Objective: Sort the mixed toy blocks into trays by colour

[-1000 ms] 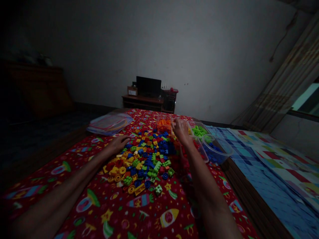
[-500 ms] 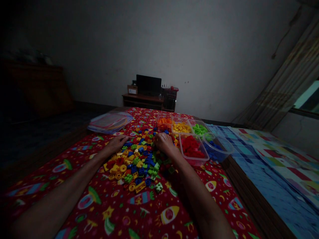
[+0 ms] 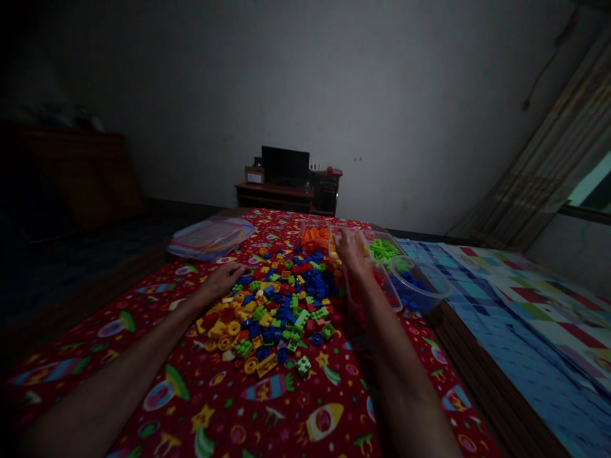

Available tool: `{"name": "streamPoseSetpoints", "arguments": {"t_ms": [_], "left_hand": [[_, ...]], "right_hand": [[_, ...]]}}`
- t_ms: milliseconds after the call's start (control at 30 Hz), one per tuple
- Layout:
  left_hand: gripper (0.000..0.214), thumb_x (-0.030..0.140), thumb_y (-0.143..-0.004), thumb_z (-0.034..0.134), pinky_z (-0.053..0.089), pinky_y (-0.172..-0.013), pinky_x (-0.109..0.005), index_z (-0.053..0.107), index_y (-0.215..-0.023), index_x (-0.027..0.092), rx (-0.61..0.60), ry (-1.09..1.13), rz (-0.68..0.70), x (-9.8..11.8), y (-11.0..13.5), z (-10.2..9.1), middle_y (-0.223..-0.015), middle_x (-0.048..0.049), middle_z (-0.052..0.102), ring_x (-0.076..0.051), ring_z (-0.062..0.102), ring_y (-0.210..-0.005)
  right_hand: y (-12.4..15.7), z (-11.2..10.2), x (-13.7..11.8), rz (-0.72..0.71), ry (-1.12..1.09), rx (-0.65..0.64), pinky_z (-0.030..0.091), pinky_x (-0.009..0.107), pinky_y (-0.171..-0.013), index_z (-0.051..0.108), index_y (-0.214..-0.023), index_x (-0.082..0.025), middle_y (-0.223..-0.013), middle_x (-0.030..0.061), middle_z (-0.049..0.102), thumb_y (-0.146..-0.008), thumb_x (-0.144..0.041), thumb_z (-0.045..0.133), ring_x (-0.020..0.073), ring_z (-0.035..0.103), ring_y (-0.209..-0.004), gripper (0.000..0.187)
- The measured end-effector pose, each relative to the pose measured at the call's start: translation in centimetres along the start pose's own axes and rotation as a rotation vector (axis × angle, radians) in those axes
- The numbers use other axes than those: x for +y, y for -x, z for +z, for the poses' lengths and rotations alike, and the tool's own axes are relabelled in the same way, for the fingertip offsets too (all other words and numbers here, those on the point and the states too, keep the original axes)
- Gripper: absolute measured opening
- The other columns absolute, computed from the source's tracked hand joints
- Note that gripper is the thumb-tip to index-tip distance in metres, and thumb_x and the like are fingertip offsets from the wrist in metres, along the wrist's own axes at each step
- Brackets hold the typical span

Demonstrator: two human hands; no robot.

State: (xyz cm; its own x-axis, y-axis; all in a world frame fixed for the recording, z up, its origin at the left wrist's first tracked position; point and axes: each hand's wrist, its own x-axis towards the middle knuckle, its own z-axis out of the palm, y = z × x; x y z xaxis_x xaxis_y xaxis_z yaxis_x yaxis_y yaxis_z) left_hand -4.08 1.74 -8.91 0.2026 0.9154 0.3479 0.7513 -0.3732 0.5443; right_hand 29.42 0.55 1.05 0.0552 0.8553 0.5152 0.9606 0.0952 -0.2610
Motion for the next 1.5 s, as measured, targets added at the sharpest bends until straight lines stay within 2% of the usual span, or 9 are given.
{"name": "streamPoseSetpoints", "arguments": {"t_ms": [200, 367, 567, 933, 1067, 1167, 1233, 1367, 1500], "left_hand": [[0.042, 0.043, -0.079, 0.036, 0.047, -0.08, -0.031, 0.069, -0.086, 0.017, 0.0, -0.016, 0.009, 0.1, 0.0, 0.0, -0.094, -0.0082, 0.07, -0.022, 0.062, -0.089], [0.042, 0.041, -0.08, 0.036, 0.047, -0.083, -0.032, 0.069, -0.085, 0.016, 0.01, -0.034, 0.025, 0.3, 0.2, 0.0, -0.095, -0.0092, 0.07, -0.023, 0.061, -0.09], [0.04, 0.04, -0.079, 0.037, 0.047, -0.083, -0.031, 0.07, -0.083, 0.018, 0.027, -0.035, 0.035, 0.2, 0.1, 0.1, -0.095, -0.0083, 0.07, -0.022, 0.061, -0.09], [0.043, 0.041, -0.079, 0.036, 0.046, -0.084, -0.031, 0.07, -0.086, 0.016, 0.02, -0.049, 0.022, 0.4, 0.3, 0.0, -0.095, -0.0093, 0.069, -0.022, 0.061, -0.089], [0.044, 0.041, -0.079, 0.035, 0.046, -0.084, -0.031, 0.07, -0.087, 0.015, 0.025, -0.043, 0.023, 0.3, 0.3, 0.2, -0.096, -0.0101, 0.069, -0.022, 0.061, -0.089], [0.044, 0.04, -0.079, 0.035, 0.046, -0.085, -0.031, 0.069, -0.087, 0.014, 0.024, -0.036, 0.029, 0.2, 0.1, 0.3, -0.096, -0.0107, 0.069, -0.022, 0.061, -0.089], [0.044, 0.04, -0.079, 0.035, 0.046, -0.085, -0.032, 0.069, -0.087, 0.013, 0.014, -0.027, 0.027, 0.2, 0.1, 0.2, -0.096, -0.0113, 0.069, -0.022, 0.061, -0.09], [0.046, 0.047, -0.078, 0.039, 0.046, -0.085, -0.033, 0.069, -0.088, 0.014, -0.086, 0.012, -0.017, 0.7, 0.3, -0.9, -0.098, -0.0098, 0.069, -0.024, 0.06, -0.093], [0.056, 0.058, -0.076, 0.042, 0.047, -0.086, -0.031, 0.067, -0.1, 0.014, -0.251, 0.087, -0.027, 2.1, 0.7, -3.1, -0.107, -0.008, 0.068, -0.025, 0.06, -0.098]], "right_hand": [[4.8, 1.8, -6.8, -0.243, 0.057, -0.288, 0.04, 0.027, -0.066, 0.068, -0.09, -0.017, -0.089, 0.0128, 0.07, -0.091, -0.037, 0.04, 0.0212, 0.064, -0.081, 0.034], [6.8, 3.4, -9.4, -0.322, 0.138, -0.346, 0.036, 0.027, -0.065, 0.064, -0.103, -0.016, -0.096, 0.0137, 0.068, -0.091, -0.04, 0.041, 0.0221, 0.061, -0.086, 0.035], [7.4, 3.5, -8.9, -0.402, 0.093, -0.343, 0.034, 0.026, -0.069, 0.056, -0.115, -0.015, -0.105, 0.0121, 0.065, -0.09, -0.028, 0.042, 0.0199, 0.057, -0.091, 0.032], [4.9, 0.9, -5.9, -0.381, -0.061, -0.358, 0.035, 0.023, -0.06, 0.063, -0.103, -0.019, -0.092, 0.0065, 0.068, -0.084, -0.028, 0.053, 0.016, 0.06, -0.078, 0.024], [2.5, -0.8, -2.2, -0.177, -0.1, -0.162, 0.042, 0.026, -0.068, 0.063, -0.107, -0.016, -0.092, 0.0094, 0.069, -0.084, -0.028, 0.052, 0.0178, 0.061, -0.081, 0.027], [1.3, -1.0, 0.6, -0.07, -0.05, 0.068, 0.042, 0.033, -0.084, 0.057, -0.119, -0.013, -0.111, 0.0157, 0.064, -0.085, -0.029, 0.051, 0.0233, 0.058, -0.1, 0.038], [1.3, -0.7, 1.6, -0.068, -0.03, 0.099, 0.041, 0.035, -0.089, 0.054, -0.123, -0.012, -0.119, 0.0175, 0.06, -0.085, -0.029, 0.05, 0.0251, 0.055, -0.108, 0.041], [2.6, 0.0, 0.4, -0.145, -0.059, -0.035, 0.043, 0.028, -0.076, 0.061, -0.112, -0.012, -0.105, 0.0153, 0.066, -0.086, -0.026, 0.047, 0.0209, 0.06, -0.091, 0.033], [4.8, -0.3, -4.0, -0.364, -0.033, -0.204, 0.032, 0.023, -0.057, 0.066, -0.085, -0.014, -0.072, 0.0071, 0.064, -0.087, -0.018, 0.042, 0.0127, 0.052, -0.061, 0.025]]}}
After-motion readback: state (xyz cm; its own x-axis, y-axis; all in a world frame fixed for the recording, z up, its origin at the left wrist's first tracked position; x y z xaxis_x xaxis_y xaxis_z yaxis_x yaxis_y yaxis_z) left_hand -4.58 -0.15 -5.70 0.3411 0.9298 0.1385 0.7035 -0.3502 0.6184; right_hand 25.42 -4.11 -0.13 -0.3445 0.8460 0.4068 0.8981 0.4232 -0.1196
